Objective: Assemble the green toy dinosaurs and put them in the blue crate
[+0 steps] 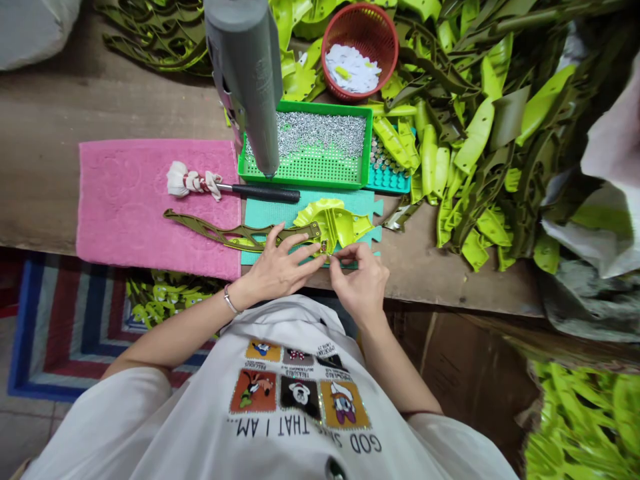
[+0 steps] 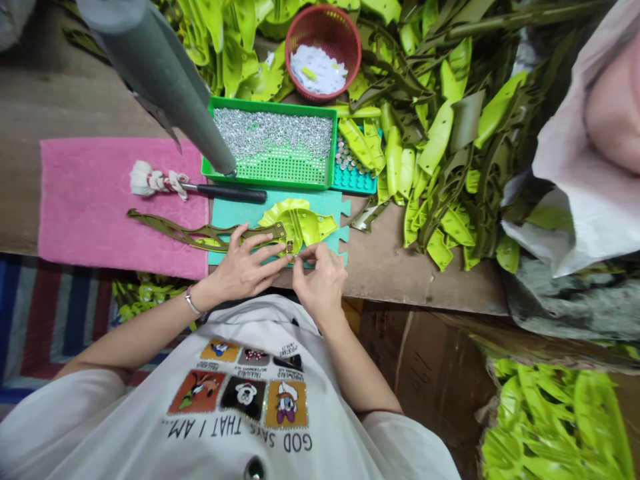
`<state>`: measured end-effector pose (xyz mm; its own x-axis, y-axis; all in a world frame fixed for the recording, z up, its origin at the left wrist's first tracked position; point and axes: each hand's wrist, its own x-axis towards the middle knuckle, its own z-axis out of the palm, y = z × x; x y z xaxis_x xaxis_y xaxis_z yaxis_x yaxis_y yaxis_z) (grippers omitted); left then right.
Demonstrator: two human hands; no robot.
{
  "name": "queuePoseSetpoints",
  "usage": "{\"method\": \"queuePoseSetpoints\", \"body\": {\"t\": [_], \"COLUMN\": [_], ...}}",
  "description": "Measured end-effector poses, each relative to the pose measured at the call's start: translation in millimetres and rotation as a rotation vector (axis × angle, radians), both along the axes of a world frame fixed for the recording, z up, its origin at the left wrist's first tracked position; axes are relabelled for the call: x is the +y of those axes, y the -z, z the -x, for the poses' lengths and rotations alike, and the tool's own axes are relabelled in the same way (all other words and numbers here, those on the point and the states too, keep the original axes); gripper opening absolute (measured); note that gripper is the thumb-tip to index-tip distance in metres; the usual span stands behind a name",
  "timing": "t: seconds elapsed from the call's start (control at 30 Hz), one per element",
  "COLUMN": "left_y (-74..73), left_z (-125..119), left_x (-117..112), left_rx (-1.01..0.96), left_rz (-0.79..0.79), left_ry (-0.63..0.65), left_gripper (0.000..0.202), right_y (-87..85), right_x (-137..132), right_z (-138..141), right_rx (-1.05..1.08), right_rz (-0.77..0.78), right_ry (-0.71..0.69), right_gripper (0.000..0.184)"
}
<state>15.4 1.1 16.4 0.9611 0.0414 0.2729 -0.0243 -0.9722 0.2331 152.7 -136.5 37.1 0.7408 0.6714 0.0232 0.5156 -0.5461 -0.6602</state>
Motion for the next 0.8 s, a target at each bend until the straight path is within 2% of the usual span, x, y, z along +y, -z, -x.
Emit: {"method": "queuePoseSetpoints", "body": {"t": [0.23,0.6,0.8], "left_y": [1.1,0.0,0.0], "left_z": [0.5,-2.1,-3.5], "left_x": [0.3,-0.7,-2.0], "left_rx": [0.030,-0.034,0.004], "left_rz": [0.040,0.017,0.027], "left_ry": [-0.005,-0.009,-0.026], "left_gripper": [0.039,0.036,0.035], "right_y": [-4.6,-6.6,-5.0], "right_x": [-0.8,0.6,0.4], "right_z": [-4.6,-6.6,-7.2], "right_rx": [0.156,0.176,0.175], "right_rz": [-0.019,-0.001,-0.013], "right_ry": [0.018,0.036,0.034], "right_gripper": [0.009,0.012,0.011]}}
